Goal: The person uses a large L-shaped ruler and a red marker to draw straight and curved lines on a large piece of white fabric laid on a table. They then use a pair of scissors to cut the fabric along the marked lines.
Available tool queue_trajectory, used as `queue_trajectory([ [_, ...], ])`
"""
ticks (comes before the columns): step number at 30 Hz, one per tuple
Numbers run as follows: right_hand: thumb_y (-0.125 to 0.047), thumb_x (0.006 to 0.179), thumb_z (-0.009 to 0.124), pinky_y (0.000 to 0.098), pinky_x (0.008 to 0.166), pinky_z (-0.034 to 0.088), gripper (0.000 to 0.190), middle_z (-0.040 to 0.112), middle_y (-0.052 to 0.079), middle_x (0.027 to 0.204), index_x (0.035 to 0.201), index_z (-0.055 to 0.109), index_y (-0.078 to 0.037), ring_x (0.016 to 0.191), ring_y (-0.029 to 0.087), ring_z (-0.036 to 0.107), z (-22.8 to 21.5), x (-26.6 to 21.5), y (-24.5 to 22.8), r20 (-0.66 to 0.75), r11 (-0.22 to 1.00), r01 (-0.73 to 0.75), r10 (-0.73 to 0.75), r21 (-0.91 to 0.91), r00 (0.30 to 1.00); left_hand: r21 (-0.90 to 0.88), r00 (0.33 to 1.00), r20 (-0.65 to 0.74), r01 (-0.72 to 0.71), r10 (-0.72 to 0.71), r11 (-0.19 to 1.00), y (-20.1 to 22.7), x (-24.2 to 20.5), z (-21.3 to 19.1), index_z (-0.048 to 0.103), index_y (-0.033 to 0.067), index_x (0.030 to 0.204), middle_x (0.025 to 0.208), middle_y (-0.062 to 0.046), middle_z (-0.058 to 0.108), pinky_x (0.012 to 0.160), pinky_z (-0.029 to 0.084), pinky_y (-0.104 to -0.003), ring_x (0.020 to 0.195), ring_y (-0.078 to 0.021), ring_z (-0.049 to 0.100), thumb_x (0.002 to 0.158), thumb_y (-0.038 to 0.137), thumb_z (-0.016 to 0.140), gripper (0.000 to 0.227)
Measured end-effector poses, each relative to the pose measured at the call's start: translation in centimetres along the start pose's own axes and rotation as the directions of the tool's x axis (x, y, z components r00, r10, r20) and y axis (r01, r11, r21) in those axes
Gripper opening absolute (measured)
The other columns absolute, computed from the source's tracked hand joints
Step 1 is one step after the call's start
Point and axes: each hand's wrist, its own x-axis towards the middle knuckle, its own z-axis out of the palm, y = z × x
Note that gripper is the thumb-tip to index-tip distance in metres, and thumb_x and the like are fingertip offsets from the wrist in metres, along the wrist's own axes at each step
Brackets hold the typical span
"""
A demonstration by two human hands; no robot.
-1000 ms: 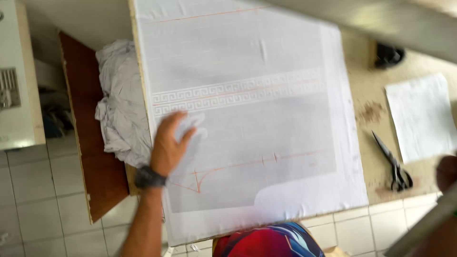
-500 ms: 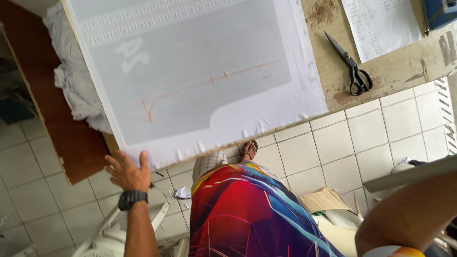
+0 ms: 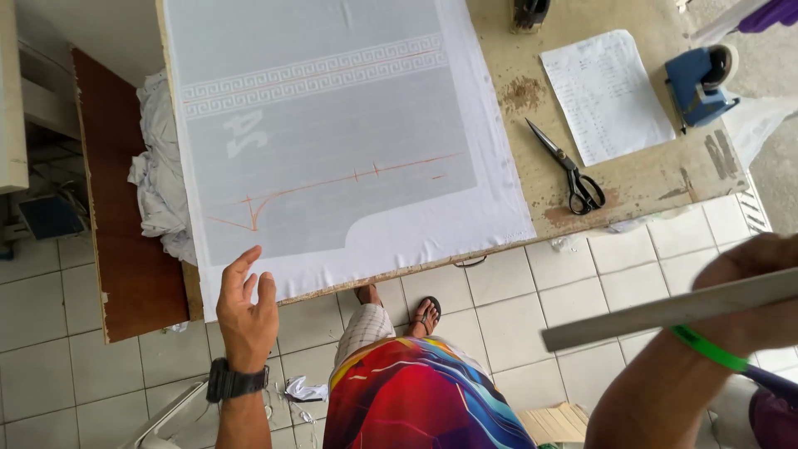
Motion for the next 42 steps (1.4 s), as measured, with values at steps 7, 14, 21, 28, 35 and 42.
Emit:
queue_trajectory([
  [7,-0.028,0.101,0.069,0.0229,0.079,0.046,0.037,0.071,-0.001,0.117,0.133,0.075,-0.011,0.09,0.007,0.055,6.7,-17.0,16.5,0.123,0.514,-0.172,0.49,-0.84,0.863,-0.173,0.974,-0.14,-0.2,0.177,0.964,8.1,0.7,-3.0,0.061,-0.0091,0.136,0.133,-0.028,0.072,0.121,0.061,-0.049,0.131,-0.0378,0.072,0.113,0.0,0.062,0.025],
  [14,-0.002,0.104,0.072,0.0226,0.046,0.032,0.022,0.057,0.008,0.066,0.124,0.078,0.003,0.051,0.007,0.037,8.8,-33.5,28.5,0.03,0.296,-0.645,0.92,-0.704,0.39,0.391,0.824,0.349,-0.56,0.445,0.731,4.3,6.1,2.8,0.061,0.0137,0.159,0.151,-0.025,0.064,0.117,0.025,-0.081,0.14,-0.0513,0.059,0.108,0.053,0.067,0.064],
  [21,-0.005,0.104,0.076,0.0251,0.047,0.03,0.024,0.045,0.003,0.053,0.083,0.08,0.006,0.047,0.007,0.032,4.9,-34.5,33.1,-0.043,0.14,-0.604,0.959,-0.785,0.279,0.254,0.849,0.521,-0.257,0.093,0.932,-8.9,7.4,4.9,0.078,0.0289,0.134,0.098,0.005,0.075,0.107,0.041,-0.06,0.094,-0.022,0.073,0.091,0.064,0.084,0.056],
  [28,-0.032,0.103,0.08,0.0441,0.073,0.058,0.045,0.074,0.017,0.079,0.138,0.077,-0.004,0.073,0.028,0.07,3.7,-31.8,35.5,-0.07,-0.081,0.061,0.983,-0.995,0.172,0.361,0.92,0.343,-0.314,0.187,0.878,-13.5,14.8,3.6,0.082,0.0328,0.12,0.095,0.01,0.074,0.102,0.038,-0.051,0.091,-0.022,0.069,0.082,0.068,0.09,0.053],
  [35,-0.031,0.11,0.067,0.0459,0.064,0.067,0.047,0.078,0.011,0.096,0.154,0.063,-0.013,0.071,0.032,0.08,1.8,-26.8,35.5,0.061,-0.155,0.784,0.969,-0.602,0.238,0.336,0.934,0.278,-0.313,0.224,0.888,-14.9,20.2,5.0,0.08,0.0214,0.12,0.102,0.0,0.077,0.107,0.034,-0.052,0.098,-0.0285,0.069,0.088,0.058,0.097,0.052],
  [42,-0.031,0.11,0.064,0.0501,0.065,0.067,0.04,0.08,0.012,0.093,0.145,0.066,-0.011,0.073,0.037,0.082,-0.2,-25.3,36.0,-0.017,-0.164,0.821,0.983,-0.548,0.185,0.329,0.932,0.316,-0.281,0.175,0.902,-16.6,21.4,8.7,0.081,0.0198,0.117,0.102,-0.001,0.079,0.107,0.033,-0.053,0.098,-0.0289,0.069,0.085,0.059,0.097,0.053],
])
